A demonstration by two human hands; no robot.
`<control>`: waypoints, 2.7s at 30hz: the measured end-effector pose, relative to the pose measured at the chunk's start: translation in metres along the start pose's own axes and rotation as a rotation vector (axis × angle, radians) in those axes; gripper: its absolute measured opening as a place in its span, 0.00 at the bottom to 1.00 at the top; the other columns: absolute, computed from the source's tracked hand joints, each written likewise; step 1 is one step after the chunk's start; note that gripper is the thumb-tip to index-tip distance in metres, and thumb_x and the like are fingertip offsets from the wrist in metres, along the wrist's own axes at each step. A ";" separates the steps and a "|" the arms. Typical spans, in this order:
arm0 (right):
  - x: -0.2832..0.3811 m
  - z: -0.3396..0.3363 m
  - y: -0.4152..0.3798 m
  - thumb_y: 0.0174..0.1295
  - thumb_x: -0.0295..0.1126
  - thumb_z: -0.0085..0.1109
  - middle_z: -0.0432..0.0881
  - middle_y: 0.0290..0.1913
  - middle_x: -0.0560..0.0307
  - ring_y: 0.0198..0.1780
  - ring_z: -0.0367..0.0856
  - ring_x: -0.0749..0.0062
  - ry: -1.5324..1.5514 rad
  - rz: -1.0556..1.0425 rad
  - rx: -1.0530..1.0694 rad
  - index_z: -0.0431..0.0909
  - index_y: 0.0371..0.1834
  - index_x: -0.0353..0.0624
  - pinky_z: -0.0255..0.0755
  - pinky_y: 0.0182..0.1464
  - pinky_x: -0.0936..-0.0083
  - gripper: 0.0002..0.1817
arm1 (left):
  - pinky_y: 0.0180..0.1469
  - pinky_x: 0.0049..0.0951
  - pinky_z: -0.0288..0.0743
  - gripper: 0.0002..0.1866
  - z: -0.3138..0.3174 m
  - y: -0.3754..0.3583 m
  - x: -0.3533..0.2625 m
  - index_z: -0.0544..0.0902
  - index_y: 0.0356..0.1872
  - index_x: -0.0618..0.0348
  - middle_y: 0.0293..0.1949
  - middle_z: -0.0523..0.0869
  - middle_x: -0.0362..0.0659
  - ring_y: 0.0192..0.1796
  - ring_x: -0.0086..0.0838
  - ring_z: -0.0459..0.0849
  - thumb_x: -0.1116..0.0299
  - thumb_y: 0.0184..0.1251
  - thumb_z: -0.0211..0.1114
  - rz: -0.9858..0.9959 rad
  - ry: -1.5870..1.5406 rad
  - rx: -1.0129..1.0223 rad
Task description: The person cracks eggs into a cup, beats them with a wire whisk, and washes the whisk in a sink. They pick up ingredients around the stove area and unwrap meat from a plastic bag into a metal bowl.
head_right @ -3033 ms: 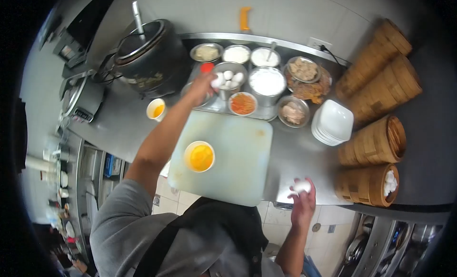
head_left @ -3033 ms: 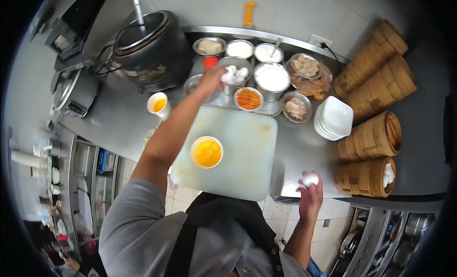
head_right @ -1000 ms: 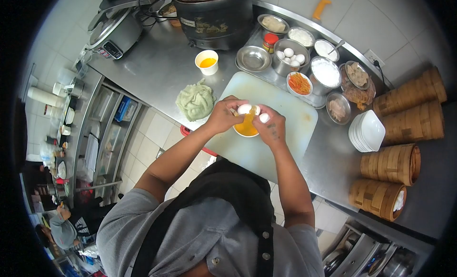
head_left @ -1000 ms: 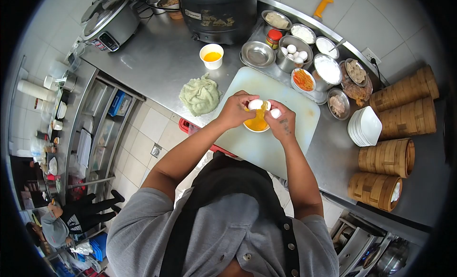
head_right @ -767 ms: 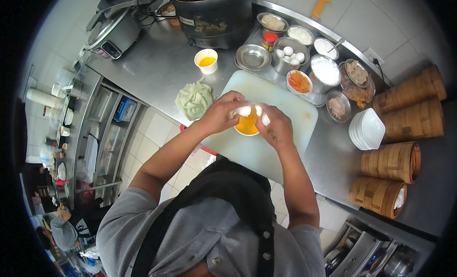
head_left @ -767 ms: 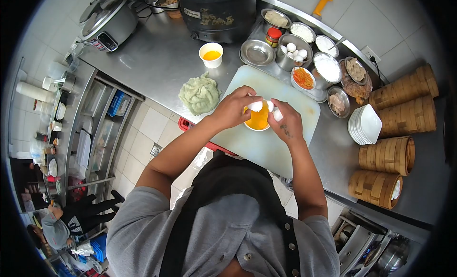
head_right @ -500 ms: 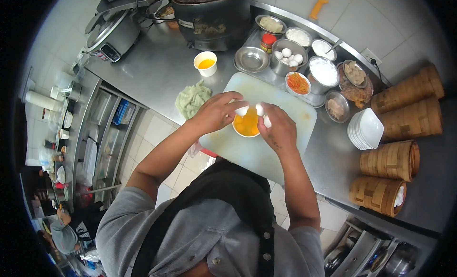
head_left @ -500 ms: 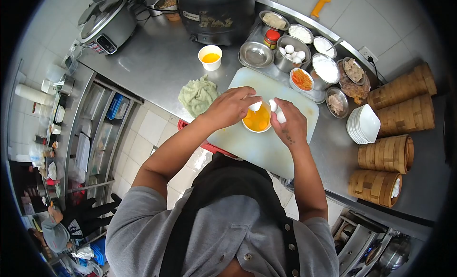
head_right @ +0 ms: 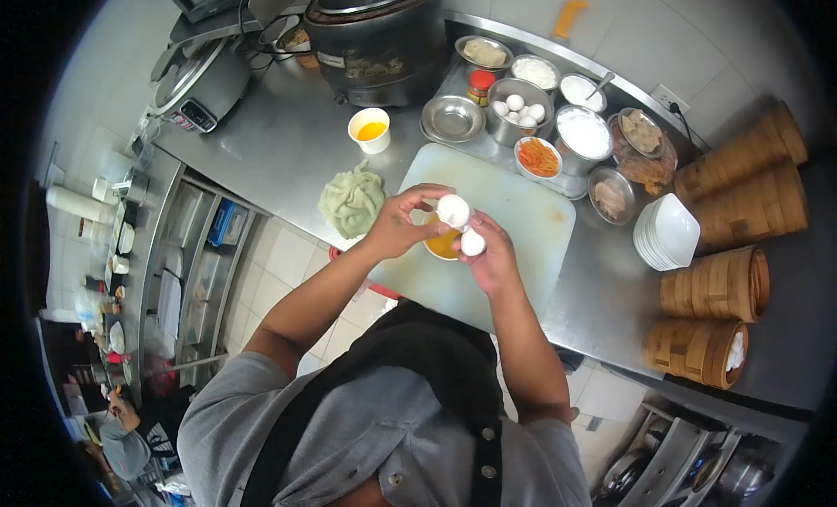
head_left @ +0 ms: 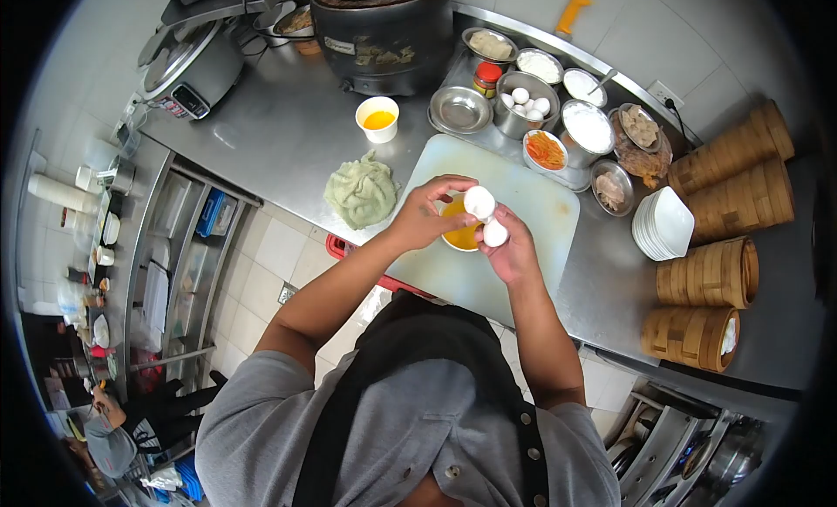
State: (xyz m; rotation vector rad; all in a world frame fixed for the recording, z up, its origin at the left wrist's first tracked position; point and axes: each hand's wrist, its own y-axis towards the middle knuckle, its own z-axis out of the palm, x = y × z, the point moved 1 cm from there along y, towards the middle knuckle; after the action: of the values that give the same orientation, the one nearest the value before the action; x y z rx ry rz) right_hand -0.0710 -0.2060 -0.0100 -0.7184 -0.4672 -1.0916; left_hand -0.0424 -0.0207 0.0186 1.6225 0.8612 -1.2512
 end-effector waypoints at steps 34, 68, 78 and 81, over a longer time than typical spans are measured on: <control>-0.055 -0.276 -0.323 0.59 0.42 0.55 0.78 0.40 0.52 0.37 0.79 0.66 0.240 -0.449 -1.222 0.70 0.49 0.44 0.71 0.33 0.76 0.19 | 0.40 0.34 0.79 0.22 0.077 0.353 0.142 0.82 0.38 0.65 0.34 0.86 0.52 0.37 0.36 0.86 0.56 0.47 0.70 -0.334 0.539 -0.191; 0.000 0.042 -0.023 0.63 0.31 0.58 0.73 0.60 0.44 0.60 0.72 0.63 -1.060 -0.826 -0.140 0.64 0.62 0.33 0.63 0.64 0.68 0.26 | 0.27 0.22 0.66 0.24 0.020 -0.012 0.016 0.71 0.57 0.61 0.42 0.81 0.44 0.31 0.23 0.76 0.56 0.67 0.47 -0.450 -0.894 -0.067; 0.021 0.016 -0.009 0.62 0.32 0.57 0.80 0.38 0.53 0.36 0.79 0.76 -0.325 -0.186 -0.086 0.71 0.44 0.37 0.74 0.33 0.80 0.12 | 0.27 0.18 0.66 0.15 0.013 -0.010 0.013 0.73 0.47 0.60 0.39 0.82 0.42 0.30 0.20 0.76 0.73 0.60 0.63 -0.503 -0.584 -0.091; 0.026 0.021 -0.002 0.59 0.29 0.60 0.80 0.33 0.58 0.34 0.78 0.80 -0.762 -0.151 -0.067 0.76 0.47 0.37 0.72 0.33 0.83 0.14 | 0.29 0.18 0.70 0.17 0.007 -0.007 0.005 0.73 0.49 0.62 0.40 0.83 0.43 0.33 0.20 0.79 0.71 0.60 0.66 -0.526 -0.492 0.004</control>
State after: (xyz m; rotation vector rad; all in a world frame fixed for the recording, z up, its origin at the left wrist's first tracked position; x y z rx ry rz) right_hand -0.0624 -0.2078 0.0216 -1.1728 -1.1495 -0.9473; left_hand -0.0500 -0.0247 0.0109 1.0335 0.9905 -1.9126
